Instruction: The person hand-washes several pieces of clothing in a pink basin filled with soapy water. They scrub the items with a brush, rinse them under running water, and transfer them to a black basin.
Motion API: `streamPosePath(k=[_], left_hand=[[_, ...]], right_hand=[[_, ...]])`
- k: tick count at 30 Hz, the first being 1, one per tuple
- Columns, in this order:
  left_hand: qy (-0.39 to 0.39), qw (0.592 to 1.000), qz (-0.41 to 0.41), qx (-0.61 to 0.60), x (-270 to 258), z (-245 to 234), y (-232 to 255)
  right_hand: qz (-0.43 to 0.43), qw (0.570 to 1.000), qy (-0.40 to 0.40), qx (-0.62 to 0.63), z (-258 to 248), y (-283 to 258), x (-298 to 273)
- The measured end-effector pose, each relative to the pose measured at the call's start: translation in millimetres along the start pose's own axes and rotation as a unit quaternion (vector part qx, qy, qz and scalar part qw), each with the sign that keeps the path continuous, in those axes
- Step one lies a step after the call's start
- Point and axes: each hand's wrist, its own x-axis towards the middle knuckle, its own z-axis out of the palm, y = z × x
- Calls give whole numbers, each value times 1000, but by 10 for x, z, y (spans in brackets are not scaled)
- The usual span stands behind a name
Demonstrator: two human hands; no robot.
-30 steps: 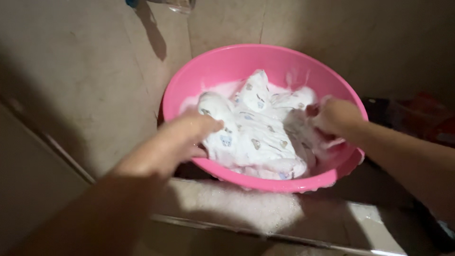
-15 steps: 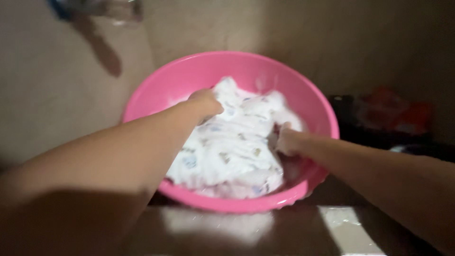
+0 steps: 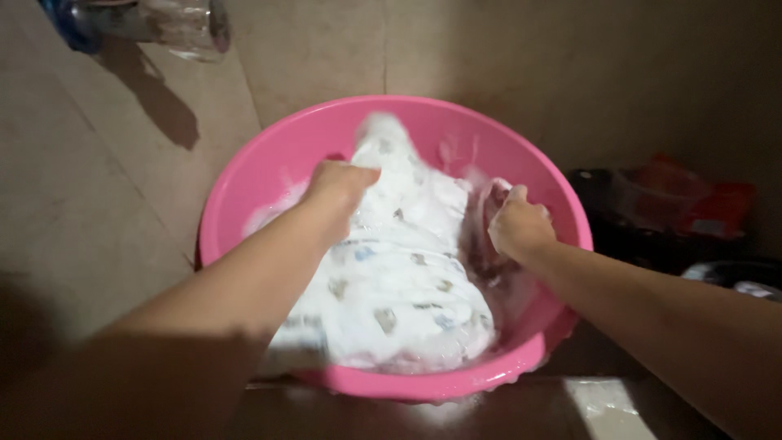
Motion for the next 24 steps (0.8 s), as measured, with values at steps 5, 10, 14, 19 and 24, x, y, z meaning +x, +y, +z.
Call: streamPosePath(k=[5,10,14,19,24], left_hand=[[58,996,54,-29,-874,-273,284],[140,984,35,-101,-906,-574,6],[195,981,20,-8,-542,-599,-230],[13,969,-49,-242,-483,-654,-241],[52,964,-55,-257,-575,-819,-308]], right_hand=[[-133,968,-180,-111,289,-163,89],[8,935,-331,126,-121,-405,30],[84,834,-295,459,-637,-999,-368],[-260,851,-218,401,-737,-1738,-1204],[-248,941,-148,179,-609,-1285,-1003]])
